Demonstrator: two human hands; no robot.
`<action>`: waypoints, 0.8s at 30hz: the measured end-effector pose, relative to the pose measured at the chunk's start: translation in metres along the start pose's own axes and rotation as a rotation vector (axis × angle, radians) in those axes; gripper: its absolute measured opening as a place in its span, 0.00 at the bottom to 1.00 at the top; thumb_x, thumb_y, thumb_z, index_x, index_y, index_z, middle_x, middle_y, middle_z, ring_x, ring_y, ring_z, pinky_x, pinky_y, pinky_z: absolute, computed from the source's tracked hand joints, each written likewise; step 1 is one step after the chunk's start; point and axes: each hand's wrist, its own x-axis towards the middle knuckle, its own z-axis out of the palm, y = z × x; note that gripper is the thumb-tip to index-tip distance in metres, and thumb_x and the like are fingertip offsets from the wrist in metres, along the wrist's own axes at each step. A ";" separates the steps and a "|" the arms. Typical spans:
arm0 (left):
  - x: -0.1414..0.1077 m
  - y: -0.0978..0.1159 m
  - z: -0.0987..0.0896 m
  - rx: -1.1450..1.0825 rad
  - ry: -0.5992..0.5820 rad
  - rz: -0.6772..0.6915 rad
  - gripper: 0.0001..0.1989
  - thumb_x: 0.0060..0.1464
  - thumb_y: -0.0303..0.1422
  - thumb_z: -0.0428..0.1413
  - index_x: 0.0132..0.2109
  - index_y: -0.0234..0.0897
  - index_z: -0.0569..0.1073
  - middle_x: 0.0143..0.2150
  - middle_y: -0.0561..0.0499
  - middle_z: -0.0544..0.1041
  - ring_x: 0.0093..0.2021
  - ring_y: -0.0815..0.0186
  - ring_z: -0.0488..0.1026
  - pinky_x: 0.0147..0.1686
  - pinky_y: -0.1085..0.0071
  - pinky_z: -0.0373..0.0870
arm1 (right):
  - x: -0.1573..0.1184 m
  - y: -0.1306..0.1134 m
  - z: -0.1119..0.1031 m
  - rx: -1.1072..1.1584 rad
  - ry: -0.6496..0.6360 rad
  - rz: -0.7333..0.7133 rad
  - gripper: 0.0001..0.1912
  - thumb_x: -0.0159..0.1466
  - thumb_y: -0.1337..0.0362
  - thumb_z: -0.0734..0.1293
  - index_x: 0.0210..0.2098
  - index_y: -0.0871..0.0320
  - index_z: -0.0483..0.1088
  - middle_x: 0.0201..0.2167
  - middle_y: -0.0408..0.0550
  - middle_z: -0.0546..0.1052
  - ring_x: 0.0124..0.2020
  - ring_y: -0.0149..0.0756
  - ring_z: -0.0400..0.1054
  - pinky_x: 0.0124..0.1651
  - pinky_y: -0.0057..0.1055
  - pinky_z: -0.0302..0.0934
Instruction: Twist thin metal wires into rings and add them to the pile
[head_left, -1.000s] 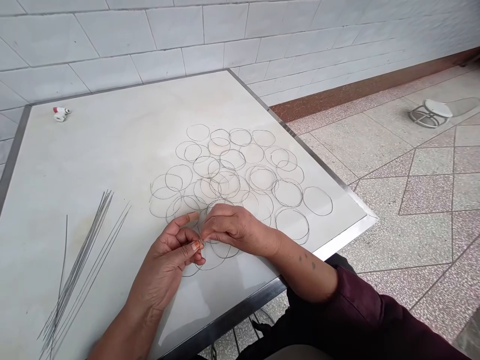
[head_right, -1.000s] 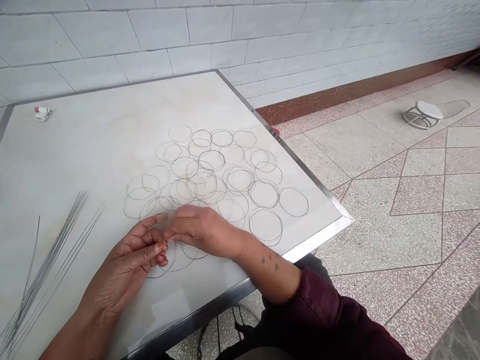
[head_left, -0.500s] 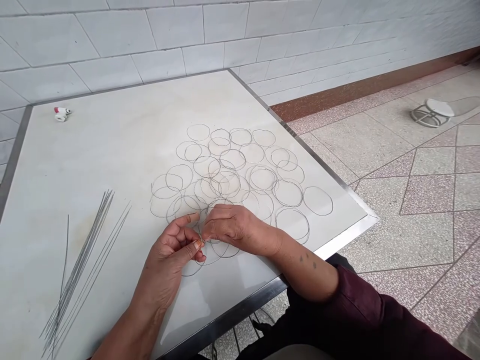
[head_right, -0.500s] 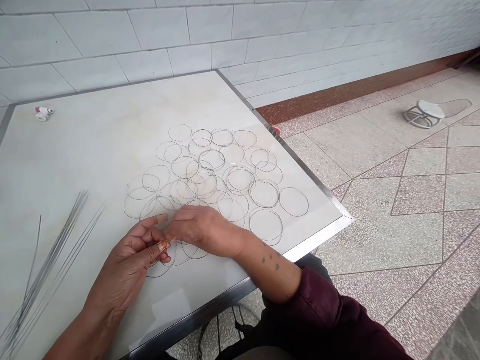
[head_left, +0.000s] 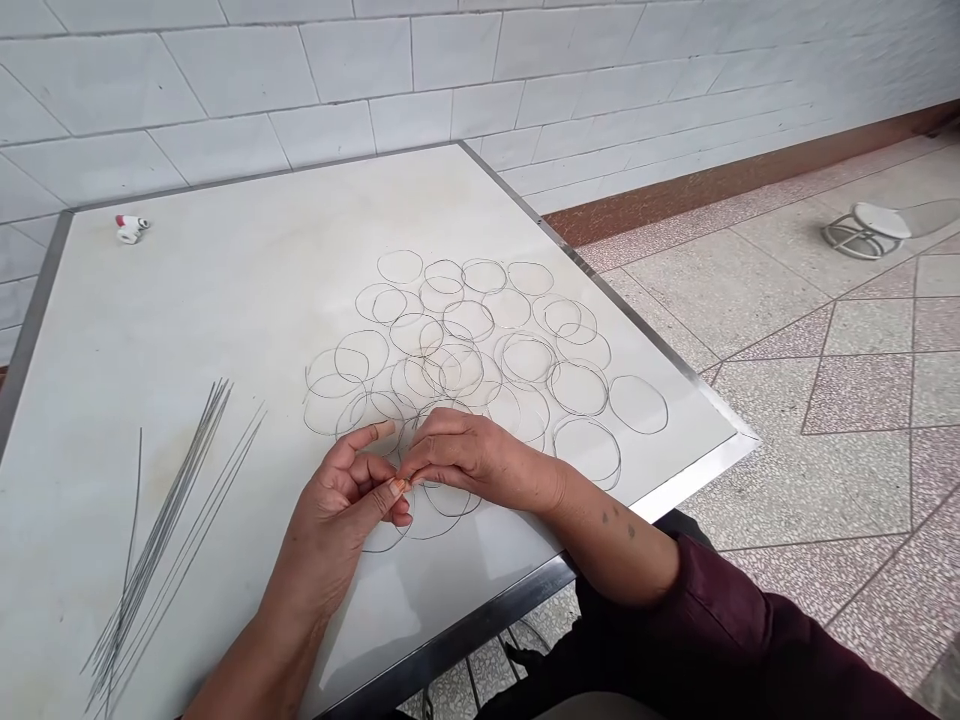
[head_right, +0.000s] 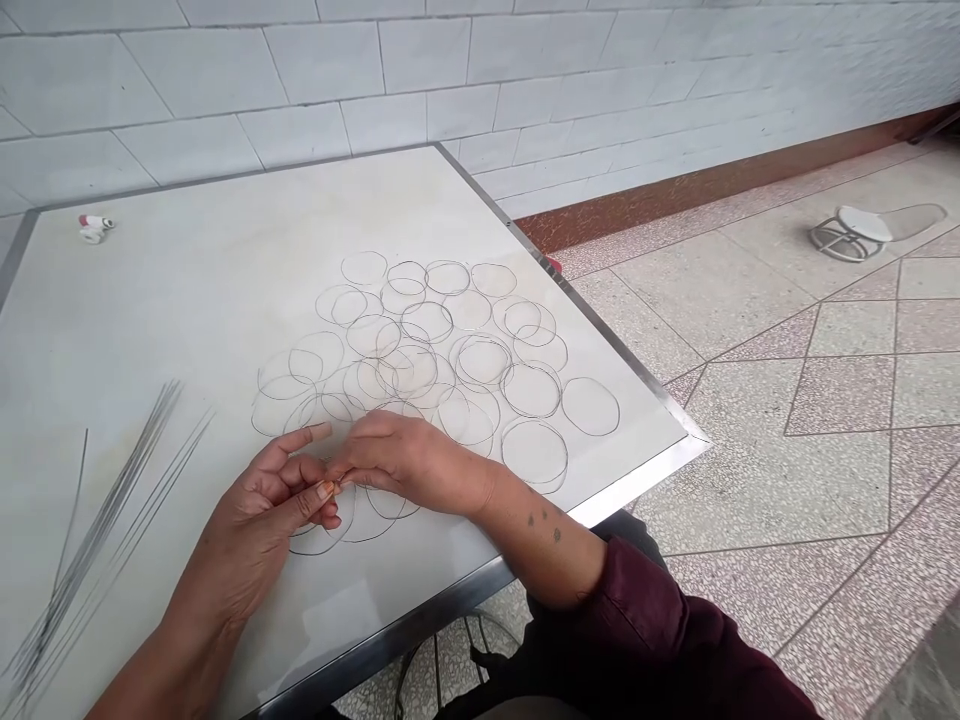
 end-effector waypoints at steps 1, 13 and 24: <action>0.000 -0.001 0.000 0.013 0.004 0.004 0.26 0.52 0.35 0.65 0.58 0.42 0.70 0.29 0.57 0.75 0.29 0.68 0.73 0.33 0.68 0.72 | 0.000 0.000 0.000 -0.002 -0.001 0.008 0.06 0.71 0.66 0.64 0.42 0.58 0.73 0.36 0.47 0.76 0.41 0.32 0.69 0.47 0.31 0.68; 0.002 0.005 0.005 -0.111 0.016 -0.047 0.25 0.53 0.36 0.64 0.57 0.39 0.70 0.34 0.54 0.77 0.34 0.66 0.74 0.36 0.69 0.74 | 0.000 -0.004 0.000 -0.054 -0.003 0.108 0.05 0.71 0.66 0.62 0.38 0.58 0.69 0.34 0.45 0.69 0.37 0.31 0.66 0.40 0.28 0.67; 0.002 -0.003 -0.001 -0.017 0.017 -0.003 0.24 0.54 0.34 0.63 0.58 0.42 0.70 0.32 0.56 0.75 0.31 0.67 0.74 0.37 0.67 0.73 | 0.002 -0.007 0.000 -0.016 -0.036 0.052 0.04 0.71 0.67 0.64 0.42 0.59 0.71 0.36 0.47 0.71 0.39 0.31 0.67 0.44 0.29 0.67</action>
